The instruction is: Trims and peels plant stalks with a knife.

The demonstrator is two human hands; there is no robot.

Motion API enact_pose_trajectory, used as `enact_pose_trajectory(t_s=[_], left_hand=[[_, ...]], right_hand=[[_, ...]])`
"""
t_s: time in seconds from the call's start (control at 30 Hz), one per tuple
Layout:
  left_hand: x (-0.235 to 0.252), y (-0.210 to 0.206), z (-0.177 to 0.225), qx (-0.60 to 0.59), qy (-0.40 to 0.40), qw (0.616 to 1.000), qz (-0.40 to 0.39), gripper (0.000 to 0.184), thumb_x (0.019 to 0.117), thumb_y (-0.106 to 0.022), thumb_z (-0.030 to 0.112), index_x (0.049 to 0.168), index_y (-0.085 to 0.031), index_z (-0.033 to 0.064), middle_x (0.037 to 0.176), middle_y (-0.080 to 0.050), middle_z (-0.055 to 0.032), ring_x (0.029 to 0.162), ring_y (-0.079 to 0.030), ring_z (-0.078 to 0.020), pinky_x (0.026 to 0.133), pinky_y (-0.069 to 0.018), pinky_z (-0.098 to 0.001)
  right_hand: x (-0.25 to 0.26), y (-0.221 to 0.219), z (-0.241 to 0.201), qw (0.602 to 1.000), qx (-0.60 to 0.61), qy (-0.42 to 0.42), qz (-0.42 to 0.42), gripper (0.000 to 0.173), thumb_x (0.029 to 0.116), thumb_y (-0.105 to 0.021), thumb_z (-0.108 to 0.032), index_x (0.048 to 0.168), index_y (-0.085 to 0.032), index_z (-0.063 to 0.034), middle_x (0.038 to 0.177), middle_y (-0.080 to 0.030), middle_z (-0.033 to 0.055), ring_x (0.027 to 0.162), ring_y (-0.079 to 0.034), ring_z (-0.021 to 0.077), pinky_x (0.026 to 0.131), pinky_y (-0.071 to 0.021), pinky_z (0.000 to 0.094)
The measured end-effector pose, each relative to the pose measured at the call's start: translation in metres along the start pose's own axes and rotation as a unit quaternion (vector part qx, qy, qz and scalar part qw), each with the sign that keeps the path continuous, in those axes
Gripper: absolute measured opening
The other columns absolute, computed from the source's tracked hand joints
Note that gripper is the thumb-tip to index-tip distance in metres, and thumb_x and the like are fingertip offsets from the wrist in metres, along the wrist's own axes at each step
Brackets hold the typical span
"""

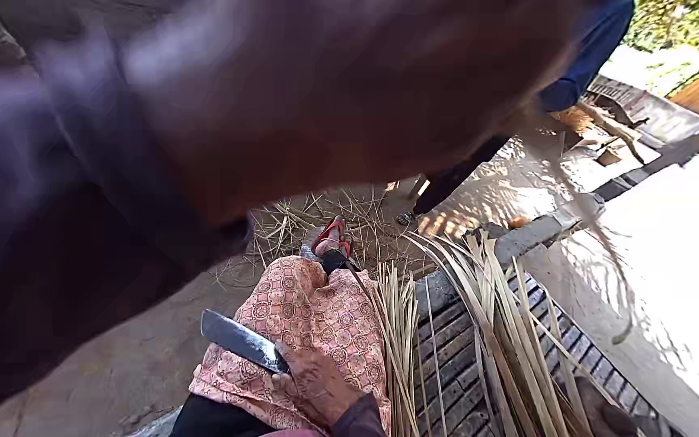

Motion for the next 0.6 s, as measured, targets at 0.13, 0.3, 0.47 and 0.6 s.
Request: enact_pose_trajectory(t_s=[0.13,0.3,0.47,0.6], left_hand=[[-0.099,-0.112,0.067,-0.048,0.137,0.989,-0.017,0.027,0.0960,-0.055,0.012,0.113,-0.073,0.0015,0.085,-0.066,-0.0163,0.079,-0.064,-0.0377,0.066,-0.0478,-0.0493],[-0.168,-0.174,0.107,-0.099,0.242,0.964,-0.054,0.036,0.0965,-0.054,0.010,0.129,-0.067,0.0018,0.093,-0.067,-0.0213,0.084,-0.063,-0.0429,0.069,-0.0452,-0.0545],[-0.198,-0.205,0.159,-0.132,0.230,0.964,-0.033,0.039,0.1004,-0.052,0.011,0.137,-0.066,0.0154,0.102,-0.067,-0.0189,0.089,-0.061,-0.0377,0.078,-0.0402,-0.0523],[-0.214,-0.215,0.197,-0.161,0.214,0.963,-0.015,0.038,0.1007,-0.055,0.015,0.134,-0.068,0.0284,0.108,-0.066,-0.0127,0.095,-0.058,-0.0292,0.090,-0.0366,-0.0469]], right_hand=[[-0.025,0.017,0.008,0.985,-0.028,0.030,0.166,0.045,0.1014,-0.060,-0.028,0.141,-0.061,-0.0080,0.118,-0.069,0.0219,0.109,-0.068,0.0389,0.086,-0.0572,0.0520],[-0.092,0.084,-0.002,0.863,0.008,0.117,0.492,0.028,0.1018,-0.054,-0.015,0.107,-0.076,0.0005,0.087,-0.070,0.0107,0.082,-0.066,0.0148,0.077,-0.0549,0.0222],[-0.127,0.115,0.006,0.838,-0.018,0.054,0.543,0.027,0.1052,-0.052,-0.015,0.108,-0.075,-0.0020,0.095,-0.070,0.0081,0.096,-0.064,0.0094,0.089,-0.0511,0.0195],[-0.121,0.113,0.029,0.908,-0.124,-0.055,0.395,0.031,0.1034,-0.052,-0.017,0.116,-0.077,-0.0068,0.104,-0.074,0.0110,0.097,-0.067,0.0256,0.082,-0.0546,0.0371]])
Point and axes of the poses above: each hand's wrist, its own x-axis towards the middle knuckle, its own y-axis out of the back of the hand, z = x × y, the point moved 3 cm from there along x, towards the middle knuckle
